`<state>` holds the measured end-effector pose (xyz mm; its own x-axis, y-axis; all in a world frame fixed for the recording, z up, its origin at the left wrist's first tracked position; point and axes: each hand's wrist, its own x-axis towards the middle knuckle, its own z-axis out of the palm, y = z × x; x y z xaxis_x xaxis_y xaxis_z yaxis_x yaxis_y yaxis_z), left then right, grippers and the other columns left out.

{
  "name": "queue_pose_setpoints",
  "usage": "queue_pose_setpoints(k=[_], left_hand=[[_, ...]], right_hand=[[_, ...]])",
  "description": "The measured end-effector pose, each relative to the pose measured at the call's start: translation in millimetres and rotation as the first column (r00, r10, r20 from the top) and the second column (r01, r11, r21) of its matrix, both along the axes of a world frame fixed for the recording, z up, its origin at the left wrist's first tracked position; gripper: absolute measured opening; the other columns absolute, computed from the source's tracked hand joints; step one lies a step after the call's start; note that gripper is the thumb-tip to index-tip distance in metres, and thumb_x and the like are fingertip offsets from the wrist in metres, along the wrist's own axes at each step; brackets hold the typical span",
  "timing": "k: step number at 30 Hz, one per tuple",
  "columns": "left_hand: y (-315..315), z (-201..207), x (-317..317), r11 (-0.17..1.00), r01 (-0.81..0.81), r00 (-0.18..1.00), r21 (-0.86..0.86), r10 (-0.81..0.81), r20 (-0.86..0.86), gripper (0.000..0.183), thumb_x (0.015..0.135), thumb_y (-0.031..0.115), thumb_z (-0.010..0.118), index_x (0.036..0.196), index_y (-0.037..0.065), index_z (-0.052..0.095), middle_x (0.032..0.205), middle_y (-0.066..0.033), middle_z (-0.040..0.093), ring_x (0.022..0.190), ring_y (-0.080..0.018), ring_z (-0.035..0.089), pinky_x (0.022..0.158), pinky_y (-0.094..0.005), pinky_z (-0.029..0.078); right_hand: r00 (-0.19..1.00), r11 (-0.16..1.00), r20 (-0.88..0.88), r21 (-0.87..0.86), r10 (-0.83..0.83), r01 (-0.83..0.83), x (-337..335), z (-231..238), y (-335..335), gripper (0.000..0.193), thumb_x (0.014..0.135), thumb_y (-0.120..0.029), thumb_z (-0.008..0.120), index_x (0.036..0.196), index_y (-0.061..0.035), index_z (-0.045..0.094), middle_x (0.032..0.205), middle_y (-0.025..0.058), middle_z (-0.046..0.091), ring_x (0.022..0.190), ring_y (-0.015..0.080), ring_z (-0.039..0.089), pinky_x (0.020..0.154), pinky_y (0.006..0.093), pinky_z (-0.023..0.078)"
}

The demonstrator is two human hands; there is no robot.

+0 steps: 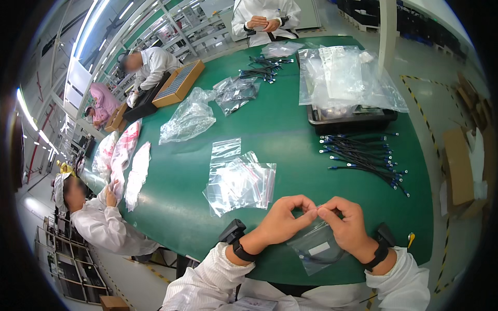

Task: Packing bundles of electronic cables into plastic zip bags.

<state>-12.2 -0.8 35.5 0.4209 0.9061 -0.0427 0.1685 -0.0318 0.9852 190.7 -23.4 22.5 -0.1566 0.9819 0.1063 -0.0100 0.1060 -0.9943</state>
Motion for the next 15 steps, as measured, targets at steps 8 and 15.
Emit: queue_pose_setpoints(k=[8, 15], left_hand=[[-2, -13, 6, 0.968, -0.066, 0.987, 0.243, 0.099, -0.127, 0.017, 0.092, 0.02, 0.073, 0.09, 0.003, 0.069, 0.081, -0.0043, 0.069, 0.078, -0.0194, 0.065, 0.083, -0.0346, 0.048], [-5, -11, 7, 0.955, -0.047, 0.983, 0.292, 0.095, -0.154, 0.012, 0.091, 0.022, 0.073, 0.092, 0.011, 0.07, 0.082, 0.0008, 0.067, 0.081, -0.0159, 0.063, 0.096, -0.0341, 0.038]], right_hand=[[0.996, 0.993, -0.088, -0.114, -0.001, -0.009, 0, -2, 0, 0.009, 0.098, -0.01, 0.071, 0.094, -0.0017, 0.069, 0.079, -0.003, 0.064, 0.071, 0.0019, 0.054, 0.063, 0.0203, 0.043], [0.996, 0.995, -0.094, -0.1, 0.012, -0.021, 3, 0, 2, 0.011, 0.099, -0.011, 0.068, 0.095, -0.0021, 0.066, 0.079, -0.0028, 0.063, 0.07, 0.0023, 0.054, 0.063, 0.0206, 0.044]])
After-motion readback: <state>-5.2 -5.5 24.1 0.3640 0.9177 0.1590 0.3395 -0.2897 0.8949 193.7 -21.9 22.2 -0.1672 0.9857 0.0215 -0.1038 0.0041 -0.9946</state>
